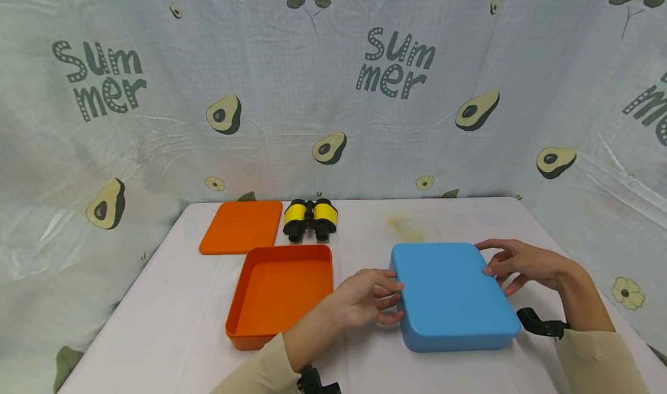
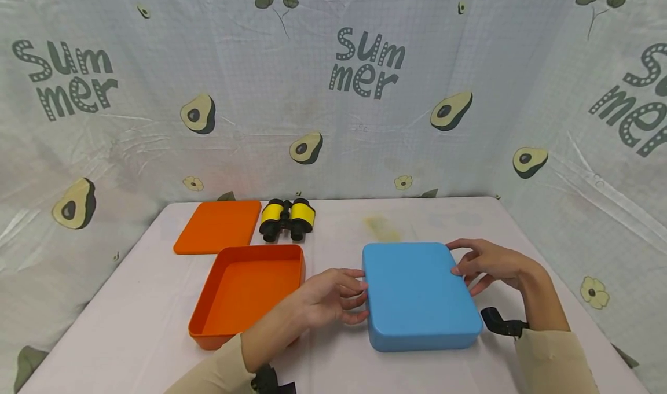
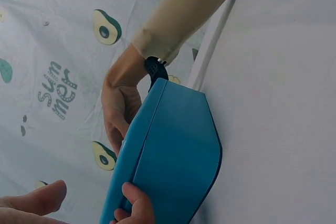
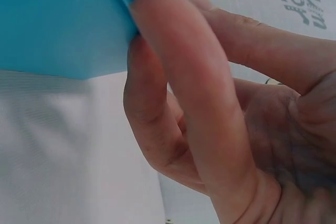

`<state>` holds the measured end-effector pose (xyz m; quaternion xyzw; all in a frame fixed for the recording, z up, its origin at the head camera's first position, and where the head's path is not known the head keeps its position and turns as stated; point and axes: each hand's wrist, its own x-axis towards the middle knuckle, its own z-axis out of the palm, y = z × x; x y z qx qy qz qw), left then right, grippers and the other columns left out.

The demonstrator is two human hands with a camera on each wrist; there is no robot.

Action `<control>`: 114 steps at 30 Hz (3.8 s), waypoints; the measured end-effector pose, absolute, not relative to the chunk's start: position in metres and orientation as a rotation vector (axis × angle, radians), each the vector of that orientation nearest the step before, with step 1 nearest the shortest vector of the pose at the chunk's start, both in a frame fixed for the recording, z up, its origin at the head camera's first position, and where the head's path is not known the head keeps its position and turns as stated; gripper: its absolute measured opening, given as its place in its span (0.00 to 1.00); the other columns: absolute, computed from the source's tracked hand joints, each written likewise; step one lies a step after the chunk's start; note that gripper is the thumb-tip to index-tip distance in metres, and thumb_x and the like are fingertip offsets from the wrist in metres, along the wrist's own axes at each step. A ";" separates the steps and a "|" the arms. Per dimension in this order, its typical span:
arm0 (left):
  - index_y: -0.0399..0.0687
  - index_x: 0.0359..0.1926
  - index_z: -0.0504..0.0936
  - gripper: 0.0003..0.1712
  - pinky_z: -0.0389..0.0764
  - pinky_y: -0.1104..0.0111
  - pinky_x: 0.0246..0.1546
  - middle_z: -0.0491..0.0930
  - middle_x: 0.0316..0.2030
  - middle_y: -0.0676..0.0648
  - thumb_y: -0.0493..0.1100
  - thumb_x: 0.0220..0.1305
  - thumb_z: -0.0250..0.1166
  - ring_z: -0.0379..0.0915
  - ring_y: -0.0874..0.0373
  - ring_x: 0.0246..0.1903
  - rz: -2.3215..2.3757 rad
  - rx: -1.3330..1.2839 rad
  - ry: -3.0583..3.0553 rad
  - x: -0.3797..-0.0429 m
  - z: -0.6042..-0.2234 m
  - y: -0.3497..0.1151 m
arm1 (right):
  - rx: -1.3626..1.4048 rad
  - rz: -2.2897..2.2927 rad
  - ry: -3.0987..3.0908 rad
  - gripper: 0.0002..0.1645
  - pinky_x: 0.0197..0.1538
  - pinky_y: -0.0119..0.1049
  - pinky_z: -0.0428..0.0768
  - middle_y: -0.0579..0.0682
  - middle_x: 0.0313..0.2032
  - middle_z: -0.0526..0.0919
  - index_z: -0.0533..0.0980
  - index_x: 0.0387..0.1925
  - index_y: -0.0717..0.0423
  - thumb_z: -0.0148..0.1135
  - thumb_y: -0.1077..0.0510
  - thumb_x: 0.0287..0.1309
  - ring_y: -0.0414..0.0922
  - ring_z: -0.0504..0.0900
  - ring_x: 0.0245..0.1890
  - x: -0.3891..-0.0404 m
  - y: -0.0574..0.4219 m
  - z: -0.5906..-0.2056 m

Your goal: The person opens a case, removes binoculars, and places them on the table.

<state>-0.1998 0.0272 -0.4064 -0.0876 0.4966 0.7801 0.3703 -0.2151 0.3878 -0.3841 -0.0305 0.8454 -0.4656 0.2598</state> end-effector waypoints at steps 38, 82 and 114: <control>0.36 0.60 0.72 0.28 0.91 0.63 0.36 0.78 0.44 0.42 0.35 0.63 0.73 0.87 0.57 0.34 1.914 0.094 1.813 -0.194 -0.421 0.039 | 0.019 -1.141 2.398 0.54 0.41 0.47 0.90 0.59 0.47 0.82 0.51 0.78 0.64 0.70 0.49 0.65 0.51 0.85 0.40 -0.213 0.381 -0.381; 0.40 0.76 0.65 0.48 0.91 0.63 0.37 0.77 0.49 0.45 0.35 0.57 0.78 0.85 0.61 0.36 1.814 0.265 2.041 -0.185 -0.412 0.044 | -0.022 -1.108 2.435 0.56 0.41 0.49 0.90 0.64 0.53 0.75 0.49 0.79 0.64 0.72 0.53 0.62 0.51 0.85 0.42 -0.209 0.381 -0.364; 0.51 0.77 0.65 0.47 0.90 0.62 0.44 0.78 0.50 0.45 0.40 0.60 0.77 0.86 0.59 0.38 1.893 0.186 1.980 -0.197 -0.405 0.035 | -0.242 -1.204 2.438 0.60 0.44 0.51 0.90 0.79 0.68 0.60 0.41 0.83 0.56 0.70 0.55 0.63 0.54 0.85 0.50 -0.209 0.379 -0.351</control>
